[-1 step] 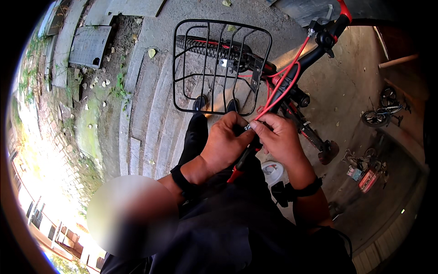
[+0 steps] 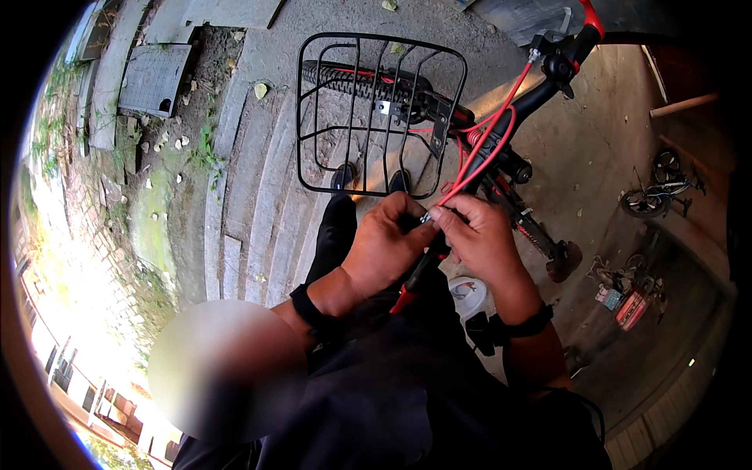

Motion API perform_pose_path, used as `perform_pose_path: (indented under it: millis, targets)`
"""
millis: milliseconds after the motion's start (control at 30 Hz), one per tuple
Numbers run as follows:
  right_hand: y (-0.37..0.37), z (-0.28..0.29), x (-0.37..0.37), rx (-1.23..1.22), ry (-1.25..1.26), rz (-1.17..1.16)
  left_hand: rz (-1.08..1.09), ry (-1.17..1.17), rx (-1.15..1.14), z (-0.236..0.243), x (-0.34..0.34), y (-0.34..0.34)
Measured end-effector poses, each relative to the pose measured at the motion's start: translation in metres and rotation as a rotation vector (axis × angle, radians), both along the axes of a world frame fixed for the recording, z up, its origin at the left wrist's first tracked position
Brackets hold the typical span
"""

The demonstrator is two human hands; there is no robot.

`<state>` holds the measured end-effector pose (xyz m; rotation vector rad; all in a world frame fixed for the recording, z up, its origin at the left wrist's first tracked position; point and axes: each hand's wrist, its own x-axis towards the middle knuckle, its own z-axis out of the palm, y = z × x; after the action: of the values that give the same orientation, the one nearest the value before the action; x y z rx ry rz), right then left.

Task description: The person inflates the rear tire of a bicycle using a hand pump, then inspects the tire and rotates the wheel to check alignment. The person also adjusts the handlebars and seat while working on the bike.

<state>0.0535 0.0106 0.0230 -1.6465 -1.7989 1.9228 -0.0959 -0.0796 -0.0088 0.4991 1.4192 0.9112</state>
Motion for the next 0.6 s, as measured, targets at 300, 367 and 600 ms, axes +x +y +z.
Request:
perform_pose_path:
  millis: [300, 367, 600]
  targets:
    - [0.000, -0.001, 0.002, -0.098, 0.048, -0.099, -0.091, -0.318, -0.024, -0.026, -0.023, -0.011]
    - [-0.003, 0.001, 0.004, -0.109, 0.053, -0.135, -0.195, -0.272, 0.009, -0.030, -0.029, -0.003]
    - [-0.024, -0.011, 0.021, 0.048, 0.078, -0.284, -0.461, -0.359, 0.011, -0.026, -0.047, 0.031]
